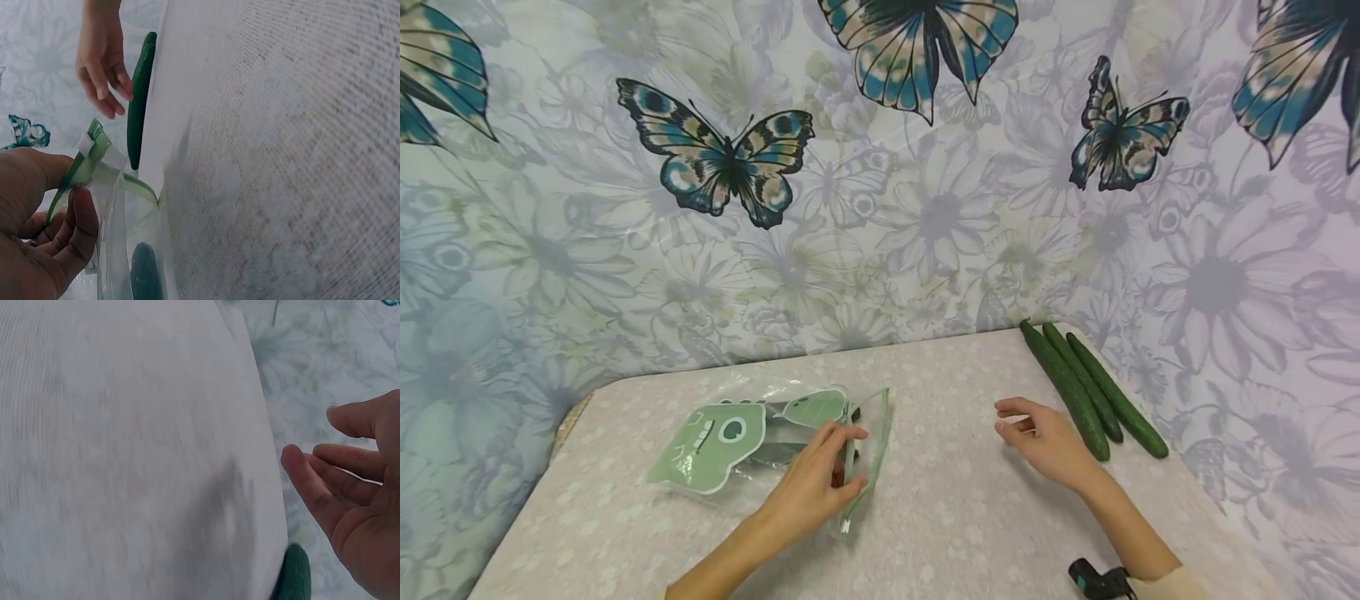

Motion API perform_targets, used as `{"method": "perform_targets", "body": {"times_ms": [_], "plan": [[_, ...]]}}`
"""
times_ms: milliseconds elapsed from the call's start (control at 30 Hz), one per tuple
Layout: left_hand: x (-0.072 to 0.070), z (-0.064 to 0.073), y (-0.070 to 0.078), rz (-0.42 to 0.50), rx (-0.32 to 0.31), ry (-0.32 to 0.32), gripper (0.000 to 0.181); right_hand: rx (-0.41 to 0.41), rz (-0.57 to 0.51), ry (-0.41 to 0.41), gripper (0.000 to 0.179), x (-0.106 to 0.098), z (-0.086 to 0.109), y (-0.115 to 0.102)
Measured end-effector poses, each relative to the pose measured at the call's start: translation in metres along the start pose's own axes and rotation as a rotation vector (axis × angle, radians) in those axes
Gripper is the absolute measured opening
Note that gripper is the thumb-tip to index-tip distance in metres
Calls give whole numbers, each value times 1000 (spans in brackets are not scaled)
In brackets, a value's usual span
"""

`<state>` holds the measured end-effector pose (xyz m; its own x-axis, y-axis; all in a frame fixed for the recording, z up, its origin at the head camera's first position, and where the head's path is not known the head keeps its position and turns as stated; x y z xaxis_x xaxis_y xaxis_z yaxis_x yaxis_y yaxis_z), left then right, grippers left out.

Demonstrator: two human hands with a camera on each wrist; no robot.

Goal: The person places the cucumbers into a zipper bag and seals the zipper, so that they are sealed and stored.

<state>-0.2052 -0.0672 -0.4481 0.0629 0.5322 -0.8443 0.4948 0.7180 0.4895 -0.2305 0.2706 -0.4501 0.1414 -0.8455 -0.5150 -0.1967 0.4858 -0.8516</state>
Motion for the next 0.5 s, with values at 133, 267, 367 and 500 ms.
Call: {"method": "perform_targets", "body": {"times_ms": [133, 267, 367, 500], "plan": [[-2, 1, -1, 8, 4, 4, 56, 35, 150, 79, 47, -26, 11, 6], [-2, 3, -2, 12, -8, -8, 56, 73, 258, 136, 54, -48, 21, 16], [-2, 4, -2, 7, -22, -19, 57, 111, 319, 148, 59, -60, 25, 25], [-2, 5, -2, 9, -26, -20, 57, 144, 380, 152, 62, -72, 28, 35]]}}
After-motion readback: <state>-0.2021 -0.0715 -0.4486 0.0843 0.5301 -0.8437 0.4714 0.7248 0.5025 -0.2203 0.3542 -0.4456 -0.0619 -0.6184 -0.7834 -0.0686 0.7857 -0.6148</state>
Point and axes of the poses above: each hand's wrist, its own z-axis away from the middle knuckle, its own x-axis out of the palm, y = z × x, the point moved 7 cm from there along -z, towards the middle knuckle, and after that the axes turned 11 degrees about -z, right-handed, at the moved point
